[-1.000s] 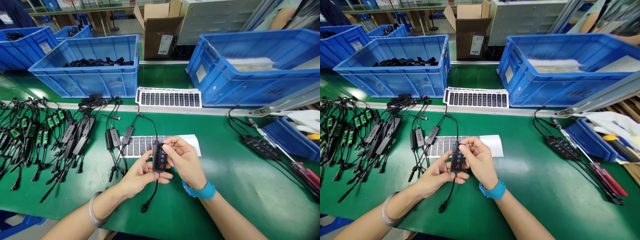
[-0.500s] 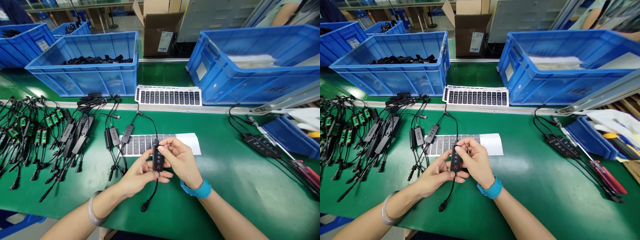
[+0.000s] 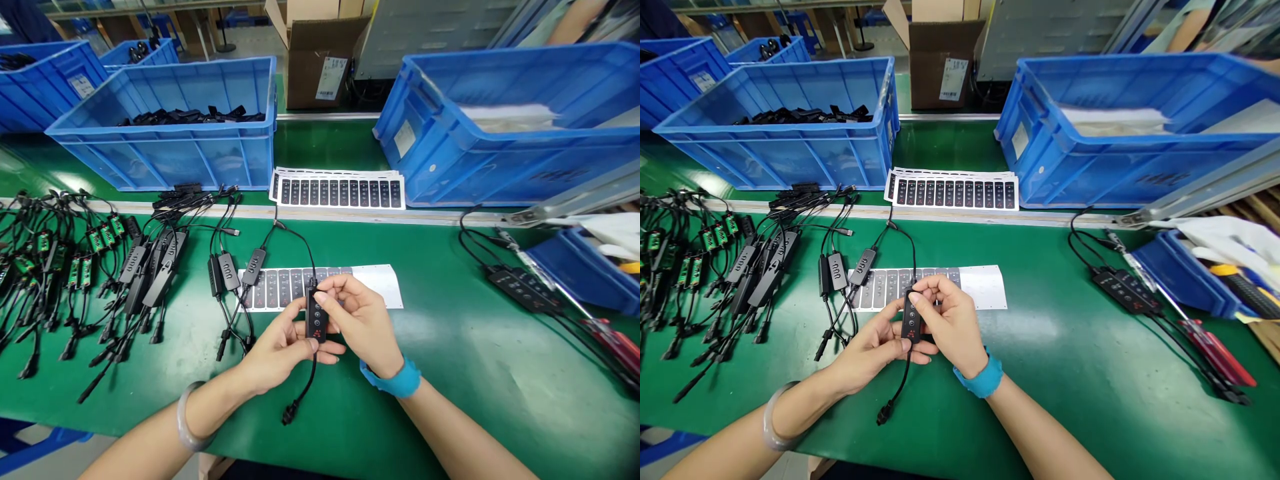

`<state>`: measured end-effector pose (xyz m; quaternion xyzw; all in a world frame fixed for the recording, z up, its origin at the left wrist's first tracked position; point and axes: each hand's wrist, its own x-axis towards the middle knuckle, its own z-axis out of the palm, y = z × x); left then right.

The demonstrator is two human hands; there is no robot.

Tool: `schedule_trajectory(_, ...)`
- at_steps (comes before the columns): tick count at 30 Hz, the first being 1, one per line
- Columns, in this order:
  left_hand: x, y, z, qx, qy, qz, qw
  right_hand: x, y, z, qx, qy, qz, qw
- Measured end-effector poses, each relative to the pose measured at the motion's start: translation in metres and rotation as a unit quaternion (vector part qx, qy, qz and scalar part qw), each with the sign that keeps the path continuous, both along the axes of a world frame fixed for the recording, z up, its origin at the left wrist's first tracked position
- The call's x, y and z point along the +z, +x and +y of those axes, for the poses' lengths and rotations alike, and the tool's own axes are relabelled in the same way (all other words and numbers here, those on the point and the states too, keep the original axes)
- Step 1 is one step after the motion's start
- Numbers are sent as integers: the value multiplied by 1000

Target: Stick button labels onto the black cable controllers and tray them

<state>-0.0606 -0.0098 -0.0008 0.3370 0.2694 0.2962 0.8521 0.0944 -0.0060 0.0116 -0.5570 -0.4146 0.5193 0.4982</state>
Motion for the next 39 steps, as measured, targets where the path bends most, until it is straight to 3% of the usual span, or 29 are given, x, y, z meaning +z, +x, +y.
schedule_trajectory(8, -5, 0, -2, -2, 16, 1, 1000, -1, -1, -1, -5, 4, -39, 999)
schedule_trajectory(21, 2, 0, -2, 7, 22, 50, 998, -6, 2, 0, -12, 36, -133, 990)
schedule_trajectory(28, 9, 0, 6, -4, 42, 90, 995, -1, 1, 1, 162, -41, -37, 985)
schedule_trajectory(32, 10, 2, 7, -14, 35, 95, 995, -7, -1, 2, 132, 6, -68, 989)
schedule_trajectory(39, 4, 3, 4, 6, -4, 85, 996, -9, 1, 2, 95, 6, -78, 992)
